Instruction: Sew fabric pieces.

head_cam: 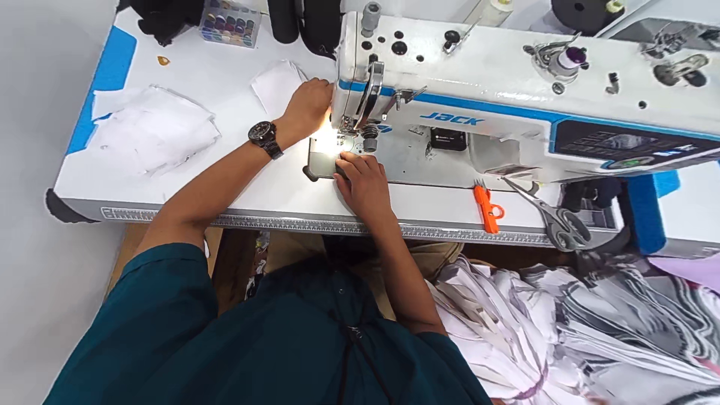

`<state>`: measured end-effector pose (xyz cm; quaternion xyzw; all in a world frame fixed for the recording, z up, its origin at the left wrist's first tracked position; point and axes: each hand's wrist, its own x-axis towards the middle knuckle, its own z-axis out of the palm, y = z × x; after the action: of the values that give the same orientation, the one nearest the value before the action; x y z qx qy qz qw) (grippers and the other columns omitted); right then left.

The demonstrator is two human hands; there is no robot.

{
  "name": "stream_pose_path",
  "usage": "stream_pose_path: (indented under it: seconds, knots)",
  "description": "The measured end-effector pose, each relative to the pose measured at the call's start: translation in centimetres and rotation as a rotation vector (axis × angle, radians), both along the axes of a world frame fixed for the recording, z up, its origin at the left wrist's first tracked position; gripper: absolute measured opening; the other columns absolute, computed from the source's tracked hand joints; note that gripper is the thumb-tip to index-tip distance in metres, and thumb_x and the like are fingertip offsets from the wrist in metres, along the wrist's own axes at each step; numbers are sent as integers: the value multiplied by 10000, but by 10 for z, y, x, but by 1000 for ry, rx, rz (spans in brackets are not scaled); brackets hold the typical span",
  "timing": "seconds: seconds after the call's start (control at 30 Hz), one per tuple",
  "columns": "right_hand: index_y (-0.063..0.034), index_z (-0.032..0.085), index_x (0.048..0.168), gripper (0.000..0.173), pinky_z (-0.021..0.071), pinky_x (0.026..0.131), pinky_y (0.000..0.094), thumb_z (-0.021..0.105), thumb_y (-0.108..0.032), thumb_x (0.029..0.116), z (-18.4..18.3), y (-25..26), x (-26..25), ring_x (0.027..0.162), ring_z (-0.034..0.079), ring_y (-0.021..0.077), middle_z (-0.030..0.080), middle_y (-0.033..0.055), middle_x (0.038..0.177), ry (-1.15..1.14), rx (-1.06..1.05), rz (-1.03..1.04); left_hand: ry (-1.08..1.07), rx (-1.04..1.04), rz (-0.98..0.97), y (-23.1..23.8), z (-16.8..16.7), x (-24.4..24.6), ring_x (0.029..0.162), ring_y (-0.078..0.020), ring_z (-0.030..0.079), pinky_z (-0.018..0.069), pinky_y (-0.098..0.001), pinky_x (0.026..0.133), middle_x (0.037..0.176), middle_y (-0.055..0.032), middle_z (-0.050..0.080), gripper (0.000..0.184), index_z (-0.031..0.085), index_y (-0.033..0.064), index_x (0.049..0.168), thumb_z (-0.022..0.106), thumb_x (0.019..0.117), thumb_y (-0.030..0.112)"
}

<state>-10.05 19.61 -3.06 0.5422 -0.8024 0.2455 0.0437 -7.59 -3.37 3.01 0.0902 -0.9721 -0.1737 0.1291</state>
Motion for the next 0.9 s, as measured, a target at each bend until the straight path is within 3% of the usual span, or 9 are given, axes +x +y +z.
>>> stream_pose_path:
  seconds: [0.1,0.17,0.3,0.37,0.43,0.47,0.67,0.8,0.9]
  knots:
    - [-161,737,1216,341,483,954,465,518,-362,1050,0,1,1,1246,597,273,662,12,1377,-9,16,9,143,150,215,-2,18,23,1081,-361,672,529,-517,964,1120,-221,678,277,688,-13,1160,536,1044,187]
    - [-159,738,1216,350,481,956,465,514,-369,1050,0,2,-1,1248,596,279,662,10,1381,-1,11,14,178,183,320,-12,39,52,1047,-327,670,540,-484,946,1124,-215,668,300,685,-21,1169,540,1056,216]
    - [-160,733,1225,364,473,959,472,498,-377,1052,2,2,-1,1249,594,283,656,16,1388,-10,33,12,77,244,629,-60,67,129,959,-330,710,567,-529,890,1101,-242,698,362,626,-48,1241,519,1068,252]
    - [-156,729,1232,364,473,972,485,499,-375,1054,3,2,0,1257,589,290,650,20,1394,-16,41,13,-66,163,834,-90,69,162,1015,-437,681,523,-646,891,1139,-293,676,386,624,-46,1262,559,1046,268]
    - [-151,729,1232,368,473,976,490,499,-377,1053,4,2,0,1259,588,296,649,25,1396,-15,49,13,-173,4,980,-102,68,176,1257,-649,474,342,-821,978,1322,-441,526,472,558,-119,1336,617,997,204]
    - [-150,730,1229,369,472,974,492,499,-377,1052,4,2,1,1257,590,296,650,26,1395,-14,53,12,-185,-73,993,-100,68,174,1316,-670,398,304,-826,1007,1378,-456,471,475,539,-131,1350,611,986,166]
    - [-162,734,1221,359,474,976,491,513,-385,1047,3,1,0,1253,592,292,654,19,1387,-19,40,6,-126,14,158,-54,32,72,1301,-457,549,440,-584,1099,1352,-291,582,338,565,-72,1307,561,995,56]
    - [-175,731,1236,360,471,986,476,505,-387,1051,2,3,-2,1261,589,271,655,0,1388,-41,42,6,-139,-67,146,-48,11,39,1171,-489,605,497,-586,982,1199,-322,613,290,563,-114,1199,581,953,39]
    - [-186,729,1241,363,465,995,468,495,-392,1055,1,2,-2,1260,590,266,658,-9,1388,-54,53,-8,-139,58,198,-54,9,42,1071,-469,639,510,-603,928,1097,-304,631,285,573,-101,1165,609,938,68]
